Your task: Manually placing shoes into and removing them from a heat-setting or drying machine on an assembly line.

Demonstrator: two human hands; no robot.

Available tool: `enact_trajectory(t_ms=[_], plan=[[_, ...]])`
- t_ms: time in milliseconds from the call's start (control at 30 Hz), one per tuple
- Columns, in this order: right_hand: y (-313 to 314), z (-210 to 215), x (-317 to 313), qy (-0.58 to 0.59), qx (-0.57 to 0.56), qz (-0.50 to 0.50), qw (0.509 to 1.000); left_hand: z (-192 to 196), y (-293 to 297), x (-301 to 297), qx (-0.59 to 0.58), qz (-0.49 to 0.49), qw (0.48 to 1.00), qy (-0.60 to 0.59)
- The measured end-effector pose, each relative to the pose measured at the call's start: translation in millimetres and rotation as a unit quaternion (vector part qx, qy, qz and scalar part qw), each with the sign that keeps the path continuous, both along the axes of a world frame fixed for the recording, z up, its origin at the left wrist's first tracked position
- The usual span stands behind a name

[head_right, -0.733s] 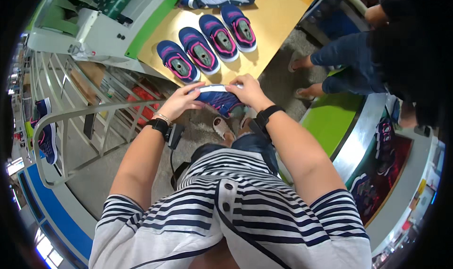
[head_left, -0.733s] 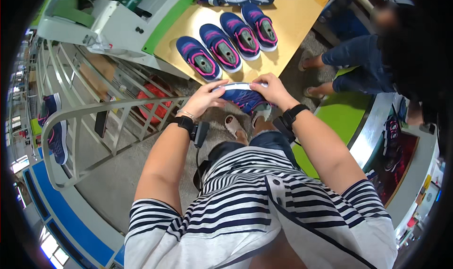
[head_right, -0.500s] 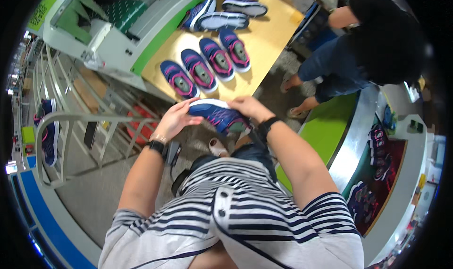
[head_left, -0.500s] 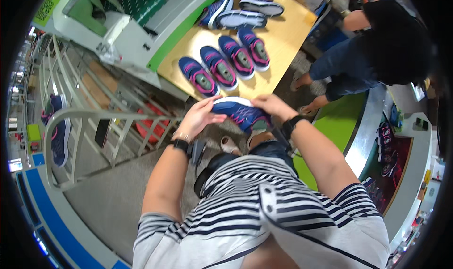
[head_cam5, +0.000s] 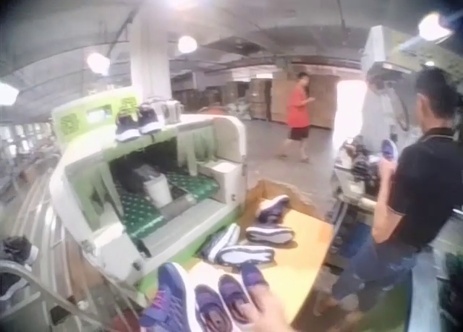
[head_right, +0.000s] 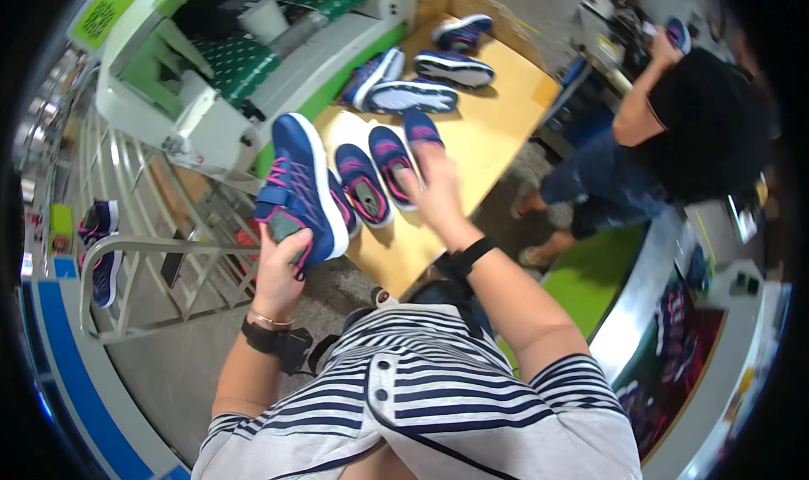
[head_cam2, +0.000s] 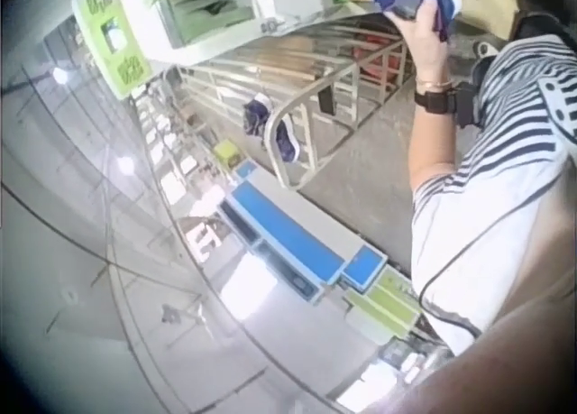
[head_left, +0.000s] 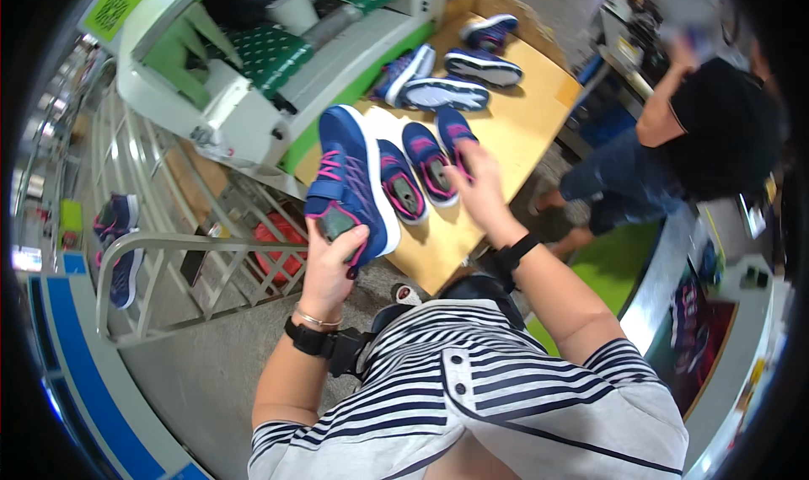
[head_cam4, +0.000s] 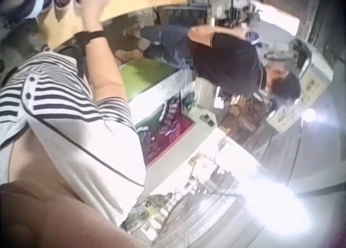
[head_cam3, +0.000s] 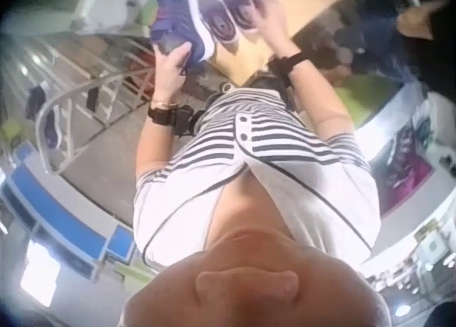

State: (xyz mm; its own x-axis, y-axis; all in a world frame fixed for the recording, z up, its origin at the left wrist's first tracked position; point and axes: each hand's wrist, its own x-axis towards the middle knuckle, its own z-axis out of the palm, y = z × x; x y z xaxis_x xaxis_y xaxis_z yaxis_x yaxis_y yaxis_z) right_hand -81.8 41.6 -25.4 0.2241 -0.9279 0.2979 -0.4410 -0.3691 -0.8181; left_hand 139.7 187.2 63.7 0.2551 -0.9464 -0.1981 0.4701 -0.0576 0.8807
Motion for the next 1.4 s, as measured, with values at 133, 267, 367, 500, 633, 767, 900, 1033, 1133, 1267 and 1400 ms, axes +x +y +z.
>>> enact_trajectory(t_ms=[133,267,367,500,633,767,900,1033,1133,1267,1400], plan=[[-46,-89,-64,0.035,0.048,-0.011,0.998,-1,-45,-20,0.008,0.014,1.0,0.009],[-61,-47,-89,-0.179,0.295,0.048,0.937,-2,-83,0,0.009,0.042,0.994,0.103],[-85,6,-103,-0.131,0.375,0.085,0.914,3,-100,31,-0.005,0.054,0.987,0.151],[-158,65,-88,-0.153,0.298,0.138,0.932,32,-155,35,0.057,0.1,0.991,0.072],[-279,119,31,-0.164,0.086,0.177,0.966,71,-239,73,0.023,0.138,0.989,0.045],[-423,139,202,-0.14,-0.145,0.127,0.971,76,-341,149,-0.007,0.288,0.943,-0.165],[-474,119,315,0.1,-0.078,0.09,0.988,41,-419,238,0.193,0.418,0.764,-0.452],[-423,98,334,0.166,-0.018,0.066,0.984,12,-387,293,0.201,0.303,0.829,-0.424],[-356,61,269,0.017,-0.164,0.13,0.978,5,-355,199,0.073,0.29,0.799,-0.521],[-209,41,112,-0.161,-0.008,0.365,0.917,5,-263,73,0.009,-0.037,0.788,-0.615],[-119,-17,-28,0.091,0.034,0.493,0.865,-22,-162,12,0.143,-0.244,0.665,-0.691]])
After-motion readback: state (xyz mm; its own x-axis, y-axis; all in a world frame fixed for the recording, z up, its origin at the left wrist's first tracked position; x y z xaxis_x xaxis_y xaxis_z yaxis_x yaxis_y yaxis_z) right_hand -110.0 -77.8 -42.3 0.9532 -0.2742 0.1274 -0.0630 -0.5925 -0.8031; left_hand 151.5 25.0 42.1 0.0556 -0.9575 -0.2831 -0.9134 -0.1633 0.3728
